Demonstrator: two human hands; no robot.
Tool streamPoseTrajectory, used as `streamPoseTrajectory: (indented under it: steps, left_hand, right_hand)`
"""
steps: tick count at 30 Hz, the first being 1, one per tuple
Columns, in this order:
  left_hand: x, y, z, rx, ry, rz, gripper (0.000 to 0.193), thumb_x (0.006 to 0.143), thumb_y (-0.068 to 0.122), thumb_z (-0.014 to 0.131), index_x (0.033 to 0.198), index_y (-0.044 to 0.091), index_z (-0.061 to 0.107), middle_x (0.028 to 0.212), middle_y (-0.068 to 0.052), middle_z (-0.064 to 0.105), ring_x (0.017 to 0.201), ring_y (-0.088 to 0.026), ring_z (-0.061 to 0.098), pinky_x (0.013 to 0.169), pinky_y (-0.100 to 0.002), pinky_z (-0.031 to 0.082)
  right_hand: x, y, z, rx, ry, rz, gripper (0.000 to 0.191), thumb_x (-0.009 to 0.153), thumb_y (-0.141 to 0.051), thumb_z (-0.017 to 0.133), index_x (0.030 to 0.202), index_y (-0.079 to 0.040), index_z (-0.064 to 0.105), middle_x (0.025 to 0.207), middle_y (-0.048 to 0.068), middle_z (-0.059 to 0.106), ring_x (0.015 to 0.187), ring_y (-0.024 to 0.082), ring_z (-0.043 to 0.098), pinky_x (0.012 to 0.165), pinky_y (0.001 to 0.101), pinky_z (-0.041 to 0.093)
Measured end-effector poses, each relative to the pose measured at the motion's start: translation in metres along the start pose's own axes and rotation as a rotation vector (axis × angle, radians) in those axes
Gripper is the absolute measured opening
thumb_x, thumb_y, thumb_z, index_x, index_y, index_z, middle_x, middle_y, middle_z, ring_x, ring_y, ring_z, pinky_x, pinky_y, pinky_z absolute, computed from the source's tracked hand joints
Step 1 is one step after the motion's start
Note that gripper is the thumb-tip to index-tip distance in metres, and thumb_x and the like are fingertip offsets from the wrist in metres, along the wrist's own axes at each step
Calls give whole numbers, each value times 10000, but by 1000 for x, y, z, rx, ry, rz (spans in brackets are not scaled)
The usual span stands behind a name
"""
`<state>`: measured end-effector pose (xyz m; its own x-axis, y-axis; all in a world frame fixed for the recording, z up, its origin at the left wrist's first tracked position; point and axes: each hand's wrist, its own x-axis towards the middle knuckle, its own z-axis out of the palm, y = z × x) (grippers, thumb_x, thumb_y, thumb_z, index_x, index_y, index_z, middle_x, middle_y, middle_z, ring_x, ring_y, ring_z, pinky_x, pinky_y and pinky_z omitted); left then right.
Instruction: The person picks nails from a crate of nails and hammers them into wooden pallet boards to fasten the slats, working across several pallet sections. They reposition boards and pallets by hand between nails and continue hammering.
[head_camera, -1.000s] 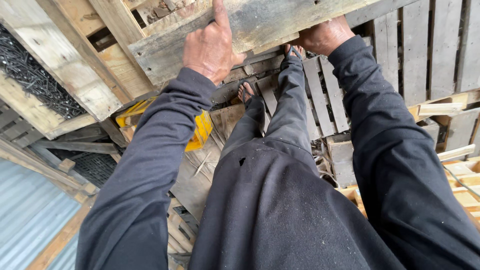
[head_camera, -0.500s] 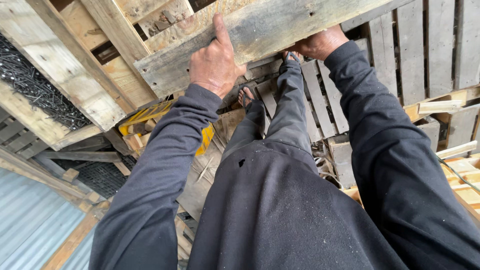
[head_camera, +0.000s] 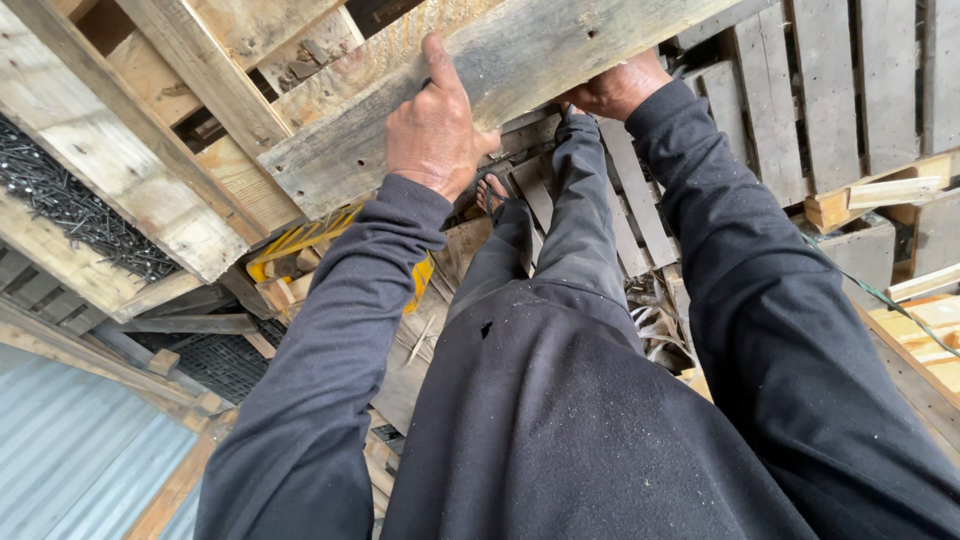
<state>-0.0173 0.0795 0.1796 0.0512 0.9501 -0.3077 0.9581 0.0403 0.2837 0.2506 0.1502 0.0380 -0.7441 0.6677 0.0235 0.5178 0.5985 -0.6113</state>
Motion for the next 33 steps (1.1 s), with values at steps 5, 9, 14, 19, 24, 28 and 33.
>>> streamPoseTrajectory:
  steps: [5,9,14,19,24,28,33]
  left_hand:
    - [1,0,4,34,11,15,1235,744,475,949,1484,-176,204,778,-199,713,611,-291,735,561,-385,617]
    - [1,4,5,21,71,0,1229,720,460,956,1490,-167,230,751,-168,712,613,-286,732,581,-379,615]
    - [2,12,3,37,5,-35,1237,745,486,963,1479,-184,227,717,-161,695,593,-272,720,554,-377,606]
    - [2,14,5,37,83,-2,1255,710,485,993,1475,-172,245,743,-172,696,621,-266,714,586,-361,614]
    - [1,9,8,-51,49,13,1284,733,490,966,1578,-77,182,717,-110,674,574,-249,668,550,-345,609]
    - [-2,-8,6,-201,179,176,1350,632,526,1050,1554,6,213,657,-35,597,563,-194,613,607,-349,576]
    - [-3,-29,18,-622,154,74,713,879,184,865,1389,64,382,795,-12,548,648,-138,596,612,-276,584]
  right_hand:
    - [0,-1,2,101,2,40,474,935,-313,885,1337,-111,736,1203,134,740,1050,349,701,874,455,576]
    - [1,-5,-6,171,17,22,487,931,-315,899,1339,-110,729,1254,126,741,1094,340,705,925,445,580]
    - [0,-11,-20,226,136,-46,546,876,-299,934,1316,-57,718,1240,173,721,1104,385,688,918,466,563]
    - [3,-19,-26,161,234,-165,568,890,-301,926,1360,-66,710,1308,182,696,1172,393,663,971,470,562]
    - [-14,-38,-30,35,84,87,602,917,-384,896,1393,-88,675,1338,203,660,1253,414,588,1094,526,457]
    - [-69,-77,-23,-167,277,168,888,834,-424,921,1532,-56,515,1549,346,384,1472,519,281,1176,679,177]
    - [-151,-135,-6,93,167,459,867,891,-329,865,1608,-123,422,1626,213,306,1544,456,252,1234,632,242]
